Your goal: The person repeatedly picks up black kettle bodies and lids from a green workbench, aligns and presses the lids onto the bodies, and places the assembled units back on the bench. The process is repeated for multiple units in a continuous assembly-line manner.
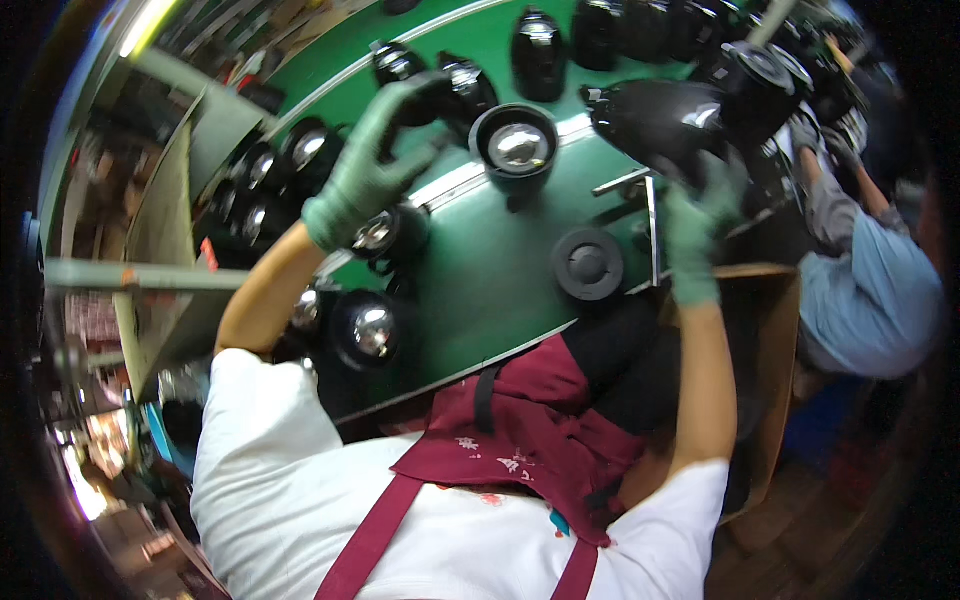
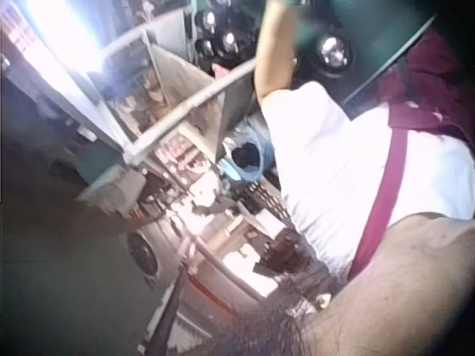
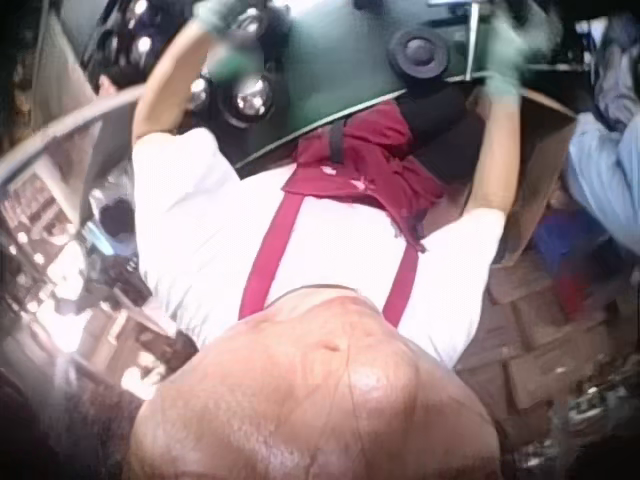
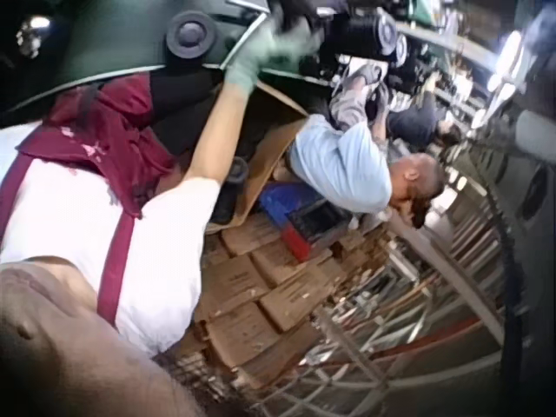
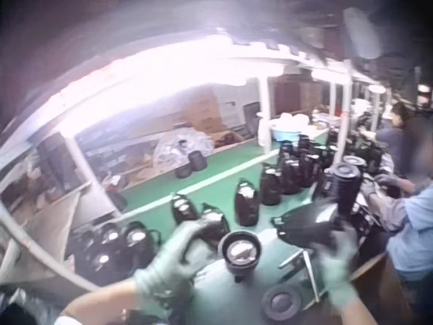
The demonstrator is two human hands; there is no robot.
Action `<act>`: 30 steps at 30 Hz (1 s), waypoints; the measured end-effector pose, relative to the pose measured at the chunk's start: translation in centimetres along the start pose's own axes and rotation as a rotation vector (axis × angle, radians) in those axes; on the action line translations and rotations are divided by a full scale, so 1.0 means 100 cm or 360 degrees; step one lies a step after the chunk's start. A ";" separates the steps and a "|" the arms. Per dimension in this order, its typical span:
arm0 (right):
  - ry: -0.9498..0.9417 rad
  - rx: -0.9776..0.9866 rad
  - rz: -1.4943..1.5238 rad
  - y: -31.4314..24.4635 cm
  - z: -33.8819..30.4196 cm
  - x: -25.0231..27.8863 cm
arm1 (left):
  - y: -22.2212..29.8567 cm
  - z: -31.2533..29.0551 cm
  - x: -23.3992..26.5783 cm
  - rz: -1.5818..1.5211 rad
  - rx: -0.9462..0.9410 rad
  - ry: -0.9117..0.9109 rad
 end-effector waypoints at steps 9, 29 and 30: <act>-0.0595 -0.0985 0.1024 -0.028 -0.148 0.203 | 0.063 -0.162 -0.093 -0.1686 0.1127 -0.0584; -0.1584 -0.0663 0.1332 -0.174 -0.121 0.174 | 0.019 -0.350 -0.126 -0.1226 0.0984 -0.0509; -0.1624 -0.0561 0.1270 -0.180 -0.117 0.171 | 0.023 -0.342 -0.127 -0.1261 0.0998 -0.0499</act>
Point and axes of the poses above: each hand's wrist, its own z-axis towards the middle knuckle, its own x-axis out of the back of the hand, y = z × x, the point moved 2 cm from there along z, towards the middle knuckle, and after that the axes turned 3 degrees about y, right-handed, at the moved point
